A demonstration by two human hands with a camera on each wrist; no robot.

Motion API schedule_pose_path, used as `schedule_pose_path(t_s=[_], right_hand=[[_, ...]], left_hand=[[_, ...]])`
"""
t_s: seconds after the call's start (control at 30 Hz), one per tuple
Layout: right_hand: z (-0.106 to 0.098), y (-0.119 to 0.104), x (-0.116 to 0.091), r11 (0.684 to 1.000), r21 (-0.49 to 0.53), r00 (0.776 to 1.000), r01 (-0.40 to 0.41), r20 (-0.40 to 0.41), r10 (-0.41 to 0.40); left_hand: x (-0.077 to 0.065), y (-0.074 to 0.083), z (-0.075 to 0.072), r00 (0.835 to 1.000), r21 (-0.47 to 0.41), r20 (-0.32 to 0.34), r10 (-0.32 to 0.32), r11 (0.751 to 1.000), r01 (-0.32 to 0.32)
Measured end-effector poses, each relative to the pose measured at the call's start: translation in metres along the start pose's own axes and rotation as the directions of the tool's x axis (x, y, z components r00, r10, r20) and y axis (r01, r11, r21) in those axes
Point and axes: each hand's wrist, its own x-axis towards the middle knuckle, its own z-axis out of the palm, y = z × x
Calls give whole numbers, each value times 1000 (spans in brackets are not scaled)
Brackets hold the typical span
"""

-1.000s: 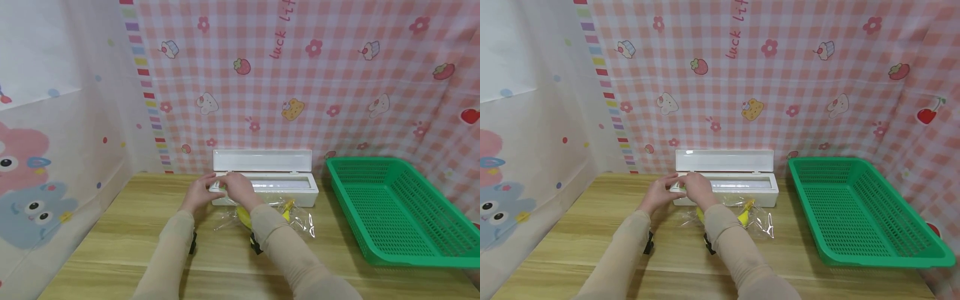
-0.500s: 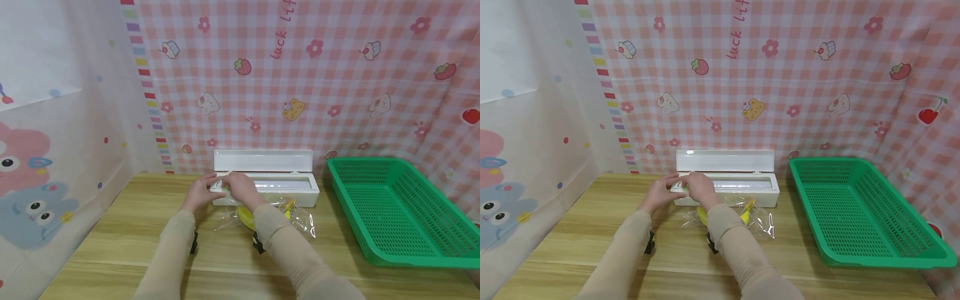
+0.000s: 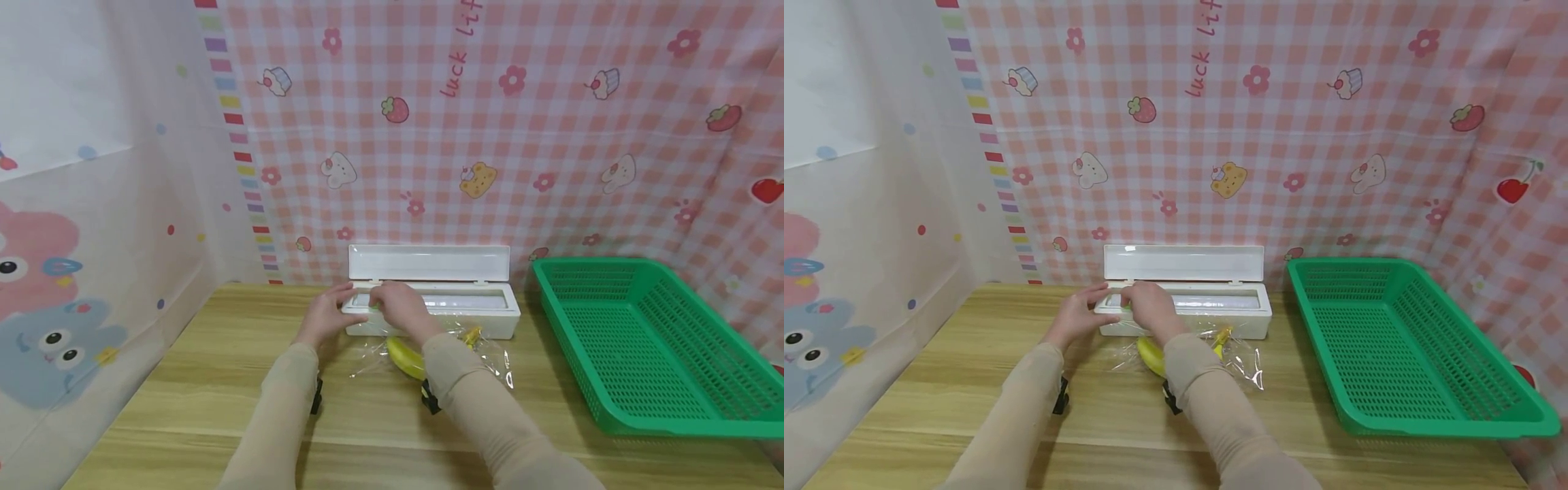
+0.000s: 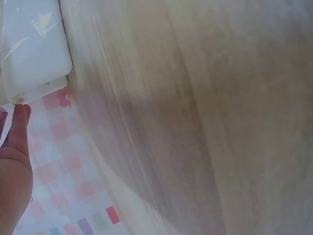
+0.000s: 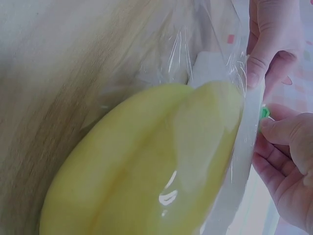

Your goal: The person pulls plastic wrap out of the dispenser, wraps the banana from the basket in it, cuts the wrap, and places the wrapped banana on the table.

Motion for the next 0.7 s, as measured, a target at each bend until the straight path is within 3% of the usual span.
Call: schedule_pose_path(t_s=[0.37, 0.7], right_hand=[[-5, 10, -4, 1000, 5, 1000, -13, -2, 13], [-10, 21, -11, 1000, -2, 1000, 22, 1, -22]], left_hand=[[3, -1, -1, 1000, -2, 8, -7, 1000, 7], [3, -1, 0, 1000, 8, 10, -14, 1000, 13]])
